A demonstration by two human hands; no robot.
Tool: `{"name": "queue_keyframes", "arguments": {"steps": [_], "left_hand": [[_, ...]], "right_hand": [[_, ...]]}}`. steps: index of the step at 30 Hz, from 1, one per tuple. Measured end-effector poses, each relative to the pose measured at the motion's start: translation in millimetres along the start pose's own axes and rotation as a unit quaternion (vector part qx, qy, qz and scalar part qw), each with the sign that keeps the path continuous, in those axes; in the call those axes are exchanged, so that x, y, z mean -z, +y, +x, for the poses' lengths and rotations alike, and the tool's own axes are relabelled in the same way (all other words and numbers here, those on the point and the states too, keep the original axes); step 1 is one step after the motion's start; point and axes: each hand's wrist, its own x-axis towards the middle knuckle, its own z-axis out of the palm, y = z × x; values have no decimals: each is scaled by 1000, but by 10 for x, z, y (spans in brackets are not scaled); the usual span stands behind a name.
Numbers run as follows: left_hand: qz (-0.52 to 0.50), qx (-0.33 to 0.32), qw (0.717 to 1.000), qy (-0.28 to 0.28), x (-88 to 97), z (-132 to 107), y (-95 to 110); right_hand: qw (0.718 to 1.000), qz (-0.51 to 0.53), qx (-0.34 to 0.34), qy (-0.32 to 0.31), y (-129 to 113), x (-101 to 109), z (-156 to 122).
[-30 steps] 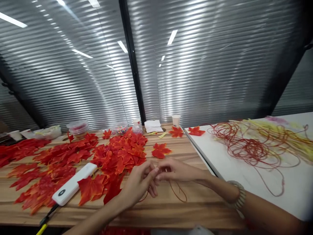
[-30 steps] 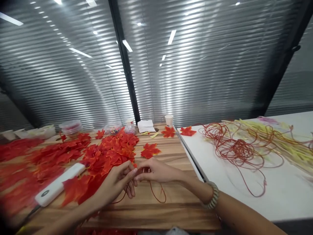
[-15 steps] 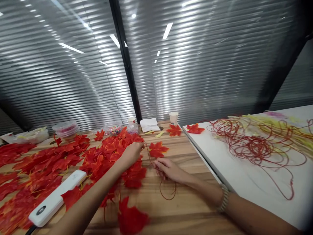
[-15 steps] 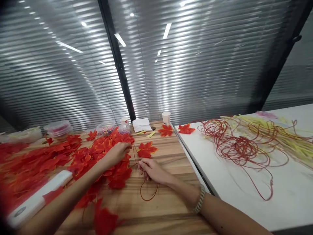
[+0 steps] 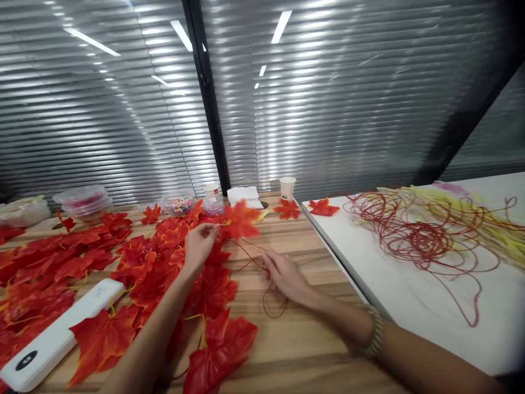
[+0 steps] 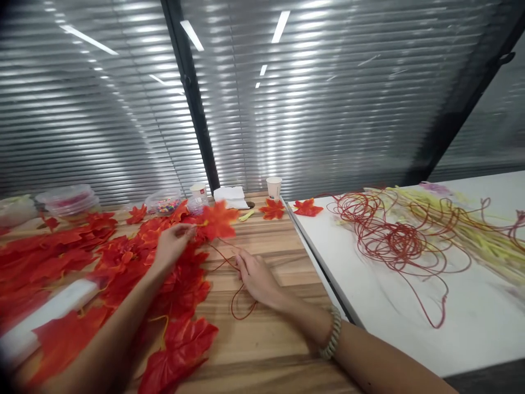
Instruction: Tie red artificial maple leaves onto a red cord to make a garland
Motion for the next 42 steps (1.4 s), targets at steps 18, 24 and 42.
{"name": "queue_keyframes", "arguments": {"steps": [18,24,42], "left_hand": [[-336,84,937,-39,-59,-480,458],[-418,176,880,-144,-254,-450,186],[-415,207,858,-222,-315,-497,170]], "right_hand": [[977,-57,148,144,-210,-108,84],[972,-14,196,125,-187,-276,210],[979,-7,133,154,-121,-178,168]]}}
